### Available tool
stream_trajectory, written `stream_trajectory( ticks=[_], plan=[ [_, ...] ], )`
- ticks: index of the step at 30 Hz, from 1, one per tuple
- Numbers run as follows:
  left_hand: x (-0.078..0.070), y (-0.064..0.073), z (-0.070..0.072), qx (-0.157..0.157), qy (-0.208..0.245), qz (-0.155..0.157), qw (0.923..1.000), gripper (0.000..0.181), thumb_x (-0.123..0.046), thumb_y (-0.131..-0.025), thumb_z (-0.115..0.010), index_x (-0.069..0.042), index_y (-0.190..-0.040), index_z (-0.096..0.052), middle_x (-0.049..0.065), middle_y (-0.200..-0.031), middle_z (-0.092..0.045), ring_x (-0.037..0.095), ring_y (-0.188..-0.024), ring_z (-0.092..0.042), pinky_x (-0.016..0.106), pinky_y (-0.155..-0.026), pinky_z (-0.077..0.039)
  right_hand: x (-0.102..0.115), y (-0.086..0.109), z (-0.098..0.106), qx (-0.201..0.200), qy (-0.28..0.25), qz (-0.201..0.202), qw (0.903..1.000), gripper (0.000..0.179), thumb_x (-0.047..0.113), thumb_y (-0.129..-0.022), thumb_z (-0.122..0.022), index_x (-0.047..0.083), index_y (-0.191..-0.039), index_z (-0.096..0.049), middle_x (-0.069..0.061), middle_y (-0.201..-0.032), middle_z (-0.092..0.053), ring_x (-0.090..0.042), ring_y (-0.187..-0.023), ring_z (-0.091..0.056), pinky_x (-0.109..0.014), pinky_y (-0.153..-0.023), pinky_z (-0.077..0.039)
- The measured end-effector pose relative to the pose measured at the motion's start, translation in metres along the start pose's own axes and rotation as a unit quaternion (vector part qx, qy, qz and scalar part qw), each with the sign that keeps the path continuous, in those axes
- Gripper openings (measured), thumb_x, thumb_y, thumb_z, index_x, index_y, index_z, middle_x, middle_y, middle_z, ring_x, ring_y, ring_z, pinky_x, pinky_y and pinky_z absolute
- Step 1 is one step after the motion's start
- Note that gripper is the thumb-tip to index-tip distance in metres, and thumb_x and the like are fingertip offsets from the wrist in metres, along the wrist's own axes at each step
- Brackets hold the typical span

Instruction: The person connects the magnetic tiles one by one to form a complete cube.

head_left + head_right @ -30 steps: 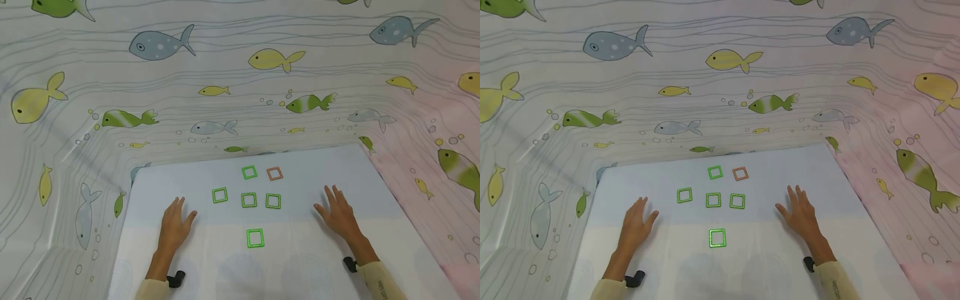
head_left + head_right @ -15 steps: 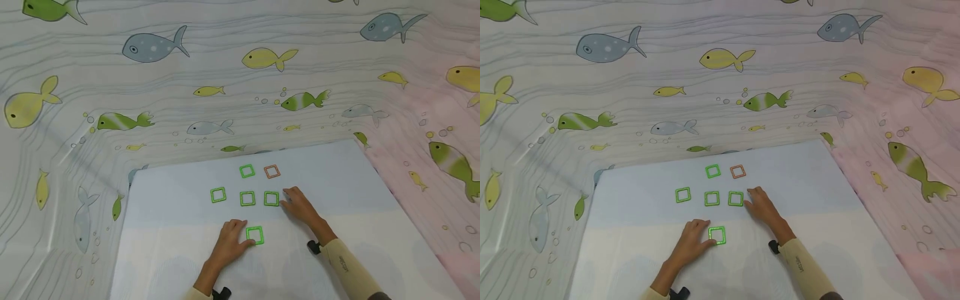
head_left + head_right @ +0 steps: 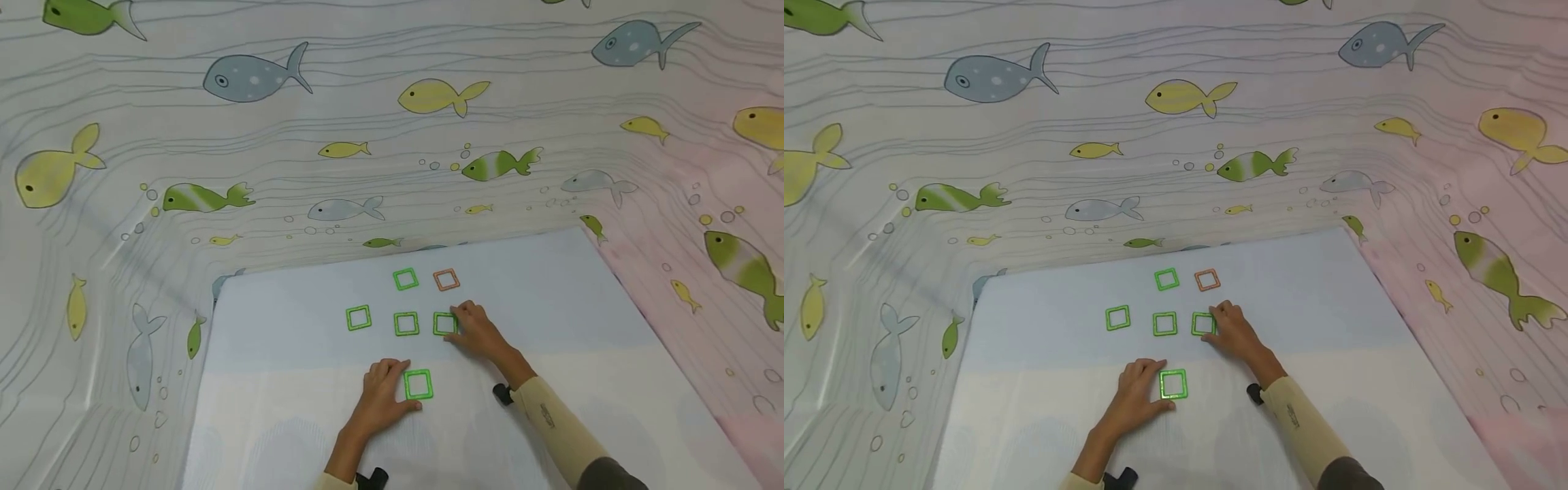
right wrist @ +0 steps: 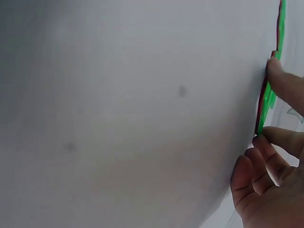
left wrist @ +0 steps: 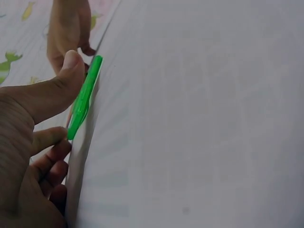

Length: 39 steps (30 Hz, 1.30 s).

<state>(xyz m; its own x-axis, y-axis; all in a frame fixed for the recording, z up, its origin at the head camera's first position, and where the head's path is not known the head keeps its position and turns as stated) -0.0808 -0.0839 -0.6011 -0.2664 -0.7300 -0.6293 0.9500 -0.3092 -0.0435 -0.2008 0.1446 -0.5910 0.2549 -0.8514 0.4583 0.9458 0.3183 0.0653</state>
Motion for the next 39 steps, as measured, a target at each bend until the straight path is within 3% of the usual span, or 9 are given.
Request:
stream_trajectory(
  ticks=[5, 10, 18, 21, 25, 29, 35, 39],
  plan=[
    [0.002, -0.001, -0.001, 0.014, -0.004, -0.002, 0.9999, 0.084, -0.046, -0.071, -0.087, -0.019, -0.142, -0.052, -0.003, -0.124, -0.051, 0.016, -0.117, -0.043, 0.038, -0.097, -0.034, -0.005, -0.004, -0.002, 0.000, -0.005, -0.020, 0.9998, 0.065, 0.037, -0.083, -0.081, 0.003, -0.134, -0.058, -0.009, -0.121, -0.052, -0.024, -0.107, -0.048, -0.038, -0.086, -0.048],
    [0.000, -0.002, 0.000, 0.016, -0.010, -0.010, 0.9998, 0.077, -0.041, -0.074, -0.087, -0.019, -0.140, -0.054, -0.004, -0.123, -0.052, 0.016, -0.118, -0.044, 0.038, -0.096, -0.034, -0.007, -0.005, -0.002, -0.001, -0.038, -0.034, 0.9987, 0.061, 0.033, -0.081, -0.084, 0.004, -0.126, -0.053, -0.008, -0.108, -0.053, -0.021, -0.095, -0.046, -0.036, -0.079, -0.046],
    [-0.004, -0.001, 0.001, 0.002, -0.013, -0.023, 0.9997, 0.068, -0.035, -0.074, -0.088, -0.019, -0.134, -0.060, -0.002, -0.120, -0.053, 0.017, -0.115, -0.045, 0.040, -0.094, -0.034, -0.010, -0.003, -0.004, 0.022, -0.108, -0.042, 0.9930, 0.062, 0.021, -0.085, -0.080, 0.008, -0.134, -0.045, -0.006, -0.090, -0.060, -0.018, -0.079, -0.054, -0.032, -0.068, -0.044],
    [-0.003, -0.002, 0.001, 0.002, -0.014, -0.022, 0.9997, 0.067, -0.036, -0.075, -0.088, -0.020, -0.134, -0.060, -0.003, -0.120, -0.053, 0.017, -0.115, -0.045, 0.039, -0.094, -0.034, -0.013, -0.003, -0.003, 0.025, -0.127, -0.037, 0.9909, 0.050, 0.019, -0.088, -0.077, 0.010, -0.131, -0.052, -0.005, -0.089, -0.062, -0.017, -0.078, -0.055, -0.031, -0.068, -0.044],
    [-0.003, -0.004, 0.000, 0.001, -0.009, -0.017, 0.9998, 0.066, -0.036, -0.075, -0.087, -0.021, -0.134, -0.061, -0.003, -0.120, -0.054, 0.016, -0.115, -0.045, 0.039, -0.094, -0.035, -0.017, 0.000, 0.001, 0.024, -0.151, -0.043, 0.9872, 0.025, 0.020, -0.090, -0.075, 0.011, -0.110, -0.063, -0.002, -0.086, -0.062, -0.016, -0.078, -0.053, -0.031, -0.069, -0.044],
    [-0.003, -0.002, 0.000, -0.004, -0.005, -0.016, 0.9998, 0.067, -0.036, -0.075, -0.087, -0.022, -0.135, -0.061, -0.003, -0.121, -0.055, 0.017, -0.116, -0.046, 0.040, -0.095, -0.035, -0.017, 0.004, 0.005, 0.011, -0.167, -0.046, 0.9849, 0.014, 0.020, -0.091, -0.074, 0.011, -0.098, -0.066, -0.001, -0.083, -0.062, -0.015, -0.076, -0.052, -0.029, -0.067, -0.043],
    [-0.001, -0.001, 0.000, -0.019, 0.005, -0.021, 0.9996, 0.073, -0.036, -0.075, -0.087, -0.020, -0.140, -0.058, -0.003, -0.125, -0.059, 0.017, -0.118, -0.047, 0.040, -0.095, -0.036, -0.010, 0.013, 0.008, -0.027, -0.182, -0.027, 0.9826, 0.010, 0.018, -0.093, -0.071, 0.009, -0.096, -0.065, -0.001, -0.081, -0.058, -0.014, -0.074, -0.049, -0.026, -0.064, -0.041],
    [0.001, 0.000, 0.000, -0.018, 0.007, -0.012, 0.9997, 0.073, -0.038, -0.076, -0.085, -0.020, -0.140, -0.057, -0.003, -0.126, -0.059, 0.017, -0.117, -0.047, 0.039, -0.095, -0.036, -0.001, 0.022, 0.006, -0.032, -0.205, -0.028, 0.9778, 0.009, 0.015, -0.094, -0.070, 0.008, -0.097, -0.065, 0.000, -0.082, -0.065, -0.010, -0.075, -0.057, -0.024, -0.065, -0.046]
  ],
)
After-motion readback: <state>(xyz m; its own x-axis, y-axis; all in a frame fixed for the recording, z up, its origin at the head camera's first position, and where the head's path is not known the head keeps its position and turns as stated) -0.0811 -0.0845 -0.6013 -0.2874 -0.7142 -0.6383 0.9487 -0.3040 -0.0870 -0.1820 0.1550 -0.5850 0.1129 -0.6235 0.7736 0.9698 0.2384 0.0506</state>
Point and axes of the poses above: each hand's wrist, its own y-axis away from the middle knuckle, its own z-axis out of the back of the hand, x = y × z, the point moved 5 cm from there along -y, towards the middle knuckle
